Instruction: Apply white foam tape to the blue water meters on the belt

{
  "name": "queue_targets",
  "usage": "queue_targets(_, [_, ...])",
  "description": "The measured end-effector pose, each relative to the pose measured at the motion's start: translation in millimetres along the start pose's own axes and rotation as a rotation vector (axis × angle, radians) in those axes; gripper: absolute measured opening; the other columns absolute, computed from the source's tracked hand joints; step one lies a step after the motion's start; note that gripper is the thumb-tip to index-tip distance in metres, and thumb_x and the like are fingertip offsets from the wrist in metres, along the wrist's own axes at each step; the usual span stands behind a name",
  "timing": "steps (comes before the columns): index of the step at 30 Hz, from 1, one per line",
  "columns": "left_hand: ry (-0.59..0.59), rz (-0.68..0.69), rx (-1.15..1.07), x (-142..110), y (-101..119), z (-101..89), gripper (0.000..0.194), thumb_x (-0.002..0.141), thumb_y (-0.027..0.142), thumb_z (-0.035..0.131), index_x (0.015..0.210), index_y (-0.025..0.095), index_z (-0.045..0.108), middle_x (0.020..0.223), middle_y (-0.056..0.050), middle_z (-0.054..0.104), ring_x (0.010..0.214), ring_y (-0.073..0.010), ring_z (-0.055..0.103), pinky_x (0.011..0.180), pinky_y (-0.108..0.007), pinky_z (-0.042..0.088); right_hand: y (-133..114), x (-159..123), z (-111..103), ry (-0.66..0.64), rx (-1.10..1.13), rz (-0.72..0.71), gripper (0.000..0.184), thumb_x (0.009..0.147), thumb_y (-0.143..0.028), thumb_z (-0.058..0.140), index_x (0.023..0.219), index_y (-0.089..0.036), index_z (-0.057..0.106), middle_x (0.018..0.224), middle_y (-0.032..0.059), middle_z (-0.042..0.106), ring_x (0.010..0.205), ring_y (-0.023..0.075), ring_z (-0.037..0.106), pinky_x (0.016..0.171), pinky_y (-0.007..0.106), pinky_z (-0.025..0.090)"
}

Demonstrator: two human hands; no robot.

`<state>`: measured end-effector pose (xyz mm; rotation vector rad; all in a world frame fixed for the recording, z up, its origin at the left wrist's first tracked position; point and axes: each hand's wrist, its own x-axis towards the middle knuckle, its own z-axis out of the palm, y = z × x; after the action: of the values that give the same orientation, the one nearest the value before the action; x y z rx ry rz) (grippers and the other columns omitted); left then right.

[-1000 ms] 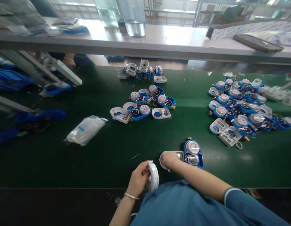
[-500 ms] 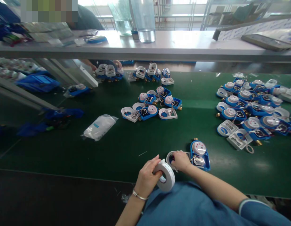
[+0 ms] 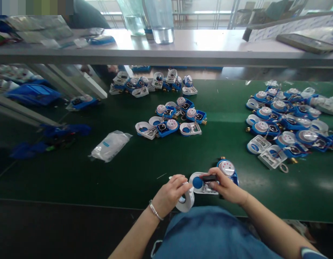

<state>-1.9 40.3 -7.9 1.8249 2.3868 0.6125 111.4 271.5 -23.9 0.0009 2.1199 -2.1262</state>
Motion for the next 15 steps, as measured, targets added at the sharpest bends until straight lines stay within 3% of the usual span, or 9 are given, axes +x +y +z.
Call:
queue_targets(2, [0.012,0.034,0.051,3,-1,-1.6,0.025,0.083,0.01,0.044,0.103,0.019,0.056,0.106,-0.008,0.055,0.107,-0.0201,0.048,0.089,-0.035,0.048,-15,-4,-2,-0.055,-0.143,-0.025,0.027,0.084,-0.031,0.047,0.109,-0.023,0.043,0.116,0.0081,0.051,0.11,0.0203,0.046,0.097,0.04,0.033])
queue_targets(4, [0.011,0.063,0.06,4,-3,-3.2,0.026,0.083,0.009,0.043,0.104,0.019,0.055,0.106,-0.008,0.056,0.107,-0.0197,0.049,0.088,-0.034,0.049,-24,-5,-1,-0.097,-0.078,-0.023,0.024,0.085,-0.031,0.045,0.107,-0.023,0.042,0.114,0.008,0.052,0.107,0.0197,0.049,0.095,0.039,0.035])
queue_targets(7, [0.004,0.111,0.011,6,-4,-6.0,0.03,0.083,0.009,0.044,0.111,0.019,0.052,0.105,-0.007,0.059,0.106,-0.0181,0.05,0.09,-0.033,0.048,-21,-1,4,-0.09,0.225,0.018,0.025,0.086,-0.036,0.043,0.105,-0.024,0.033,0.101,0.0056,0.055,0.081,0.0148,0.057,0.074,0.032,0.046])
queue_targets(9, [0.018,0.138,-0.041,6,-3,-8.1,0.034,0.083,0.009,0.044,0.116,0.018,0.048,0.108,-0.007,0.059,0.107,-0.0174,0.05,0.092,-0.034,0.047,-11,3,7,-0.046,0.294,0.05,0.026,0.085,-0.039,0.044,0.104,-0.024,0.033,0.088,0.0018,0.054,0.062,0.0097,0.051,0.057,0.024,0.043])
queue_targets(15, [0.066,0.188,-0.159,10,2,-14.4,0.029,0.083,0.008,0.045,0.111,0.013,0.048,0.109,-0.01,0.06,0.11,-0.0169,0.05,0.093,-0.033,0.047,7,7,7,-0.065,-0.07,0.043,0.024,0.08,-0.037,0.054,0.094,-0.019,0.048,0.068,-0.0036,0.046,0.06,0.0084,0.041,0.055,0.021,0.034])
